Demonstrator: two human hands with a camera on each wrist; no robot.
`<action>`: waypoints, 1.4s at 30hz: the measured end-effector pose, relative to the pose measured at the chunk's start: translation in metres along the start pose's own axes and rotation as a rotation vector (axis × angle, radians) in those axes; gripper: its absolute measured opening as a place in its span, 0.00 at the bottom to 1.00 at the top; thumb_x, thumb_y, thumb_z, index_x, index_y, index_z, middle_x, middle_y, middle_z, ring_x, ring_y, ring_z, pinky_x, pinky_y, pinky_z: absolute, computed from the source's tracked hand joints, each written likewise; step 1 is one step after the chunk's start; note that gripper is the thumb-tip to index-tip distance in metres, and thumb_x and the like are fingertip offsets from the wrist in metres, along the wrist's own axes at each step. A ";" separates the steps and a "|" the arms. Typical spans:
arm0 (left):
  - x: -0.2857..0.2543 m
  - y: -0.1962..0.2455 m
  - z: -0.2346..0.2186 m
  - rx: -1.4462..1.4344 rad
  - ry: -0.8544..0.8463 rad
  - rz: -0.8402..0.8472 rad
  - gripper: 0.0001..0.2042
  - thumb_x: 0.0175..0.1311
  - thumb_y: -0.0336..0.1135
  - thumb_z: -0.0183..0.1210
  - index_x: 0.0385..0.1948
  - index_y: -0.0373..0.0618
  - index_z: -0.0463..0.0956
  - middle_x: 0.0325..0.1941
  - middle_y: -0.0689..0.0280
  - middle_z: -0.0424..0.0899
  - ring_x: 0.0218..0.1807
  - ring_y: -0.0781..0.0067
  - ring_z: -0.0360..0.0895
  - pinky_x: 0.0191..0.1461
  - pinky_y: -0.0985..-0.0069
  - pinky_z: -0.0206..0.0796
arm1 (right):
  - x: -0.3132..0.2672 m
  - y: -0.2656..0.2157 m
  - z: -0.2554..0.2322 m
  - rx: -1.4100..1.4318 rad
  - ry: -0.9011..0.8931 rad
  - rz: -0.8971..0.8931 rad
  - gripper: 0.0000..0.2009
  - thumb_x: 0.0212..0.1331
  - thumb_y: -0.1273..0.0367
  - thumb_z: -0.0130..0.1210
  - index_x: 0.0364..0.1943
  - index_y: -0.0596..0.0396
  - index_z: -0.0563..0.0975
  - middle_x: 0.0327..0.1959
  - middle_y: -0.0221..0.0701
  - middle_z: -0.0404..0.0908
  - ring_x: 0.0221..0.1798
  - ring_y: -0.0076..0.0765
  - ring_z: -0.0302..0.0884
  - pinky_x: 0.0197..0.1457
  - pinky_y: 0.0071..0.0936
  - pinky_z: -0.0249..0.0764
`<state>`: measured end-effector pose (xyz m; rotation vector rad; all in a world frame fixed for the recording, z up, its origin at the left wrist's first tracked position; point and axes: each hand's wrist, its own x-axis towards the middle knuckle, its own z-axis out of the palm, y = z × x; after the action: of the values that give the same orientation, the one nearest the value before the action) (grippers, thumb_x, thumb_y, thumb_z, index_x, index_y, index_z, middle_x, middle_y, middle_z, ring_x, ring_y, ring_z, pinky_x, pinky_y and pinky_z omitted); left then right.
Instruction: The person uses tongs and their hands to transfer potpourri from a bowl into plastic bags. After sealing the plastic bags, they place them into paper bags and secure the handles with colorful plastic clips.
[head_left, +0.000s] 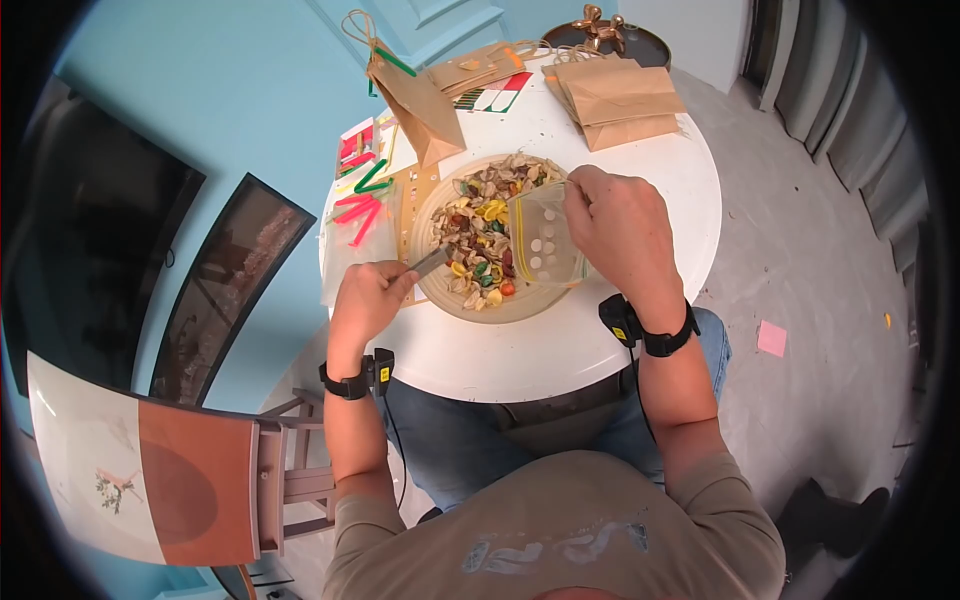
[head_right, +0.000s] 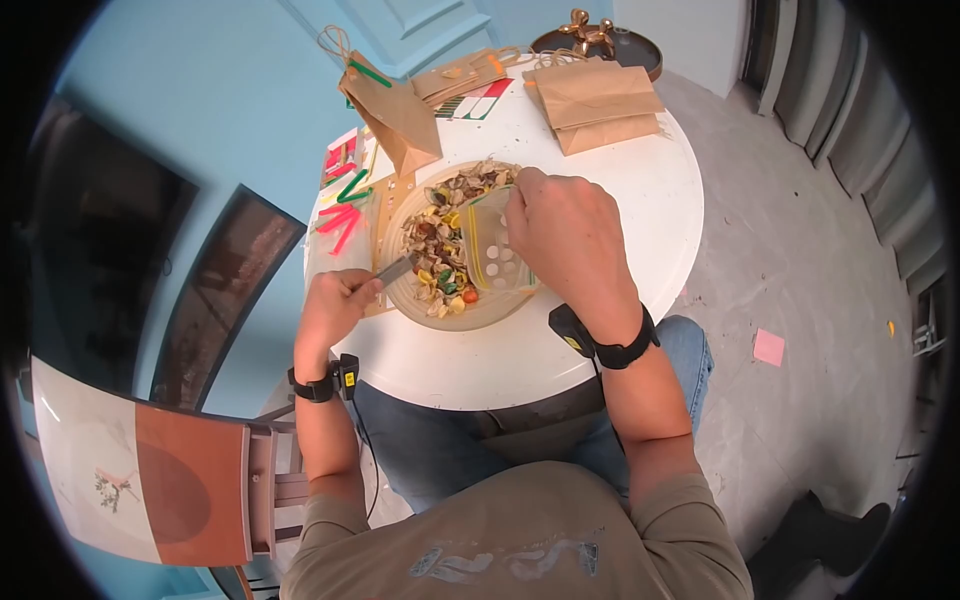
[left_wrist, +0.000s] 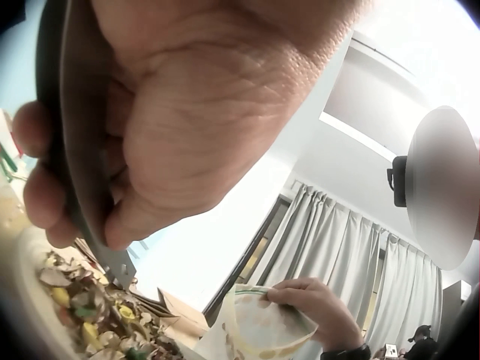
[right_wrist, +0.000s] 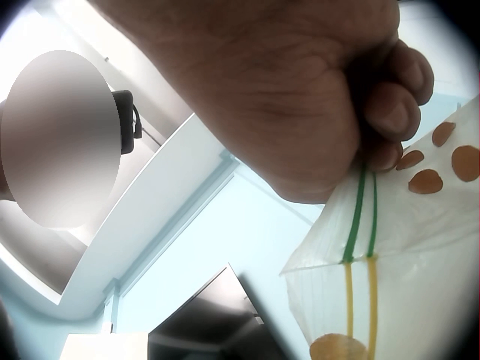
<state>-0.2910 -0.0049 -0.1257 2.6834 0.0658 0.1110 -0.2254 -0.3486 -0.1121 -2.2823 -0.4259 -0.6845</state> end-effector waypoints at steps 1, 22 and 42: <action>0.000 0.001 -0.004 -0.007 0.013 -0.007 0.11 0.76 0.36 0.71 0.42 0.36 0.92 0.28 0.46 0.86 0.28 0.45 0.84 0.38 0.58 0.74 | 0.000 0.000 0.000 0.001 0.000 0.000 0.12 0.72 0.69 0.62 0.30 0.62 0.85 0.25 0.50 0.86 0.30 0.60 0.88 0.39 0.51 0.83; -0.007 0.128 -0.009 -0.045 0.088 0.390 0.14 0.70 0.36 0.76 0.49 0.36 0.91 0.28 0.52 0.87 0.30 0.64 0.86 0.36 0.64 0.75 | 0.000 0.002 -0.004 -0.011 0.003 -0.003 0.12 0.72 0.70 0.62 0.30 0.61 0.85 0.25 0.50 0.86 0.30 0.61 0.88 0.39 0.50 0.84; 0.017 -0.019 0.018 0.196 0.052 -0.028 0.20 0.66 0.45 0.77 0.48 0.37 0.93 0.33 0.43 0.92 0.39 0.40 0.92 0.47 0.53 0.82 | -0.001 -0.001 -0.003 -0.033 -0.006 -0.016 0.12 0.73 0.69 0.61 0.30 0.61 0.85 0.25 0.49 0.86 0.30 0.59 0.88 0.39 0.50 0.84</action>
<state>-0.2728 0.0052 -0.1484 2.8742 0.1367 0.1732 -0.2279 -0.3502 -0.1101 -2.3149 -0.4388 -0.6976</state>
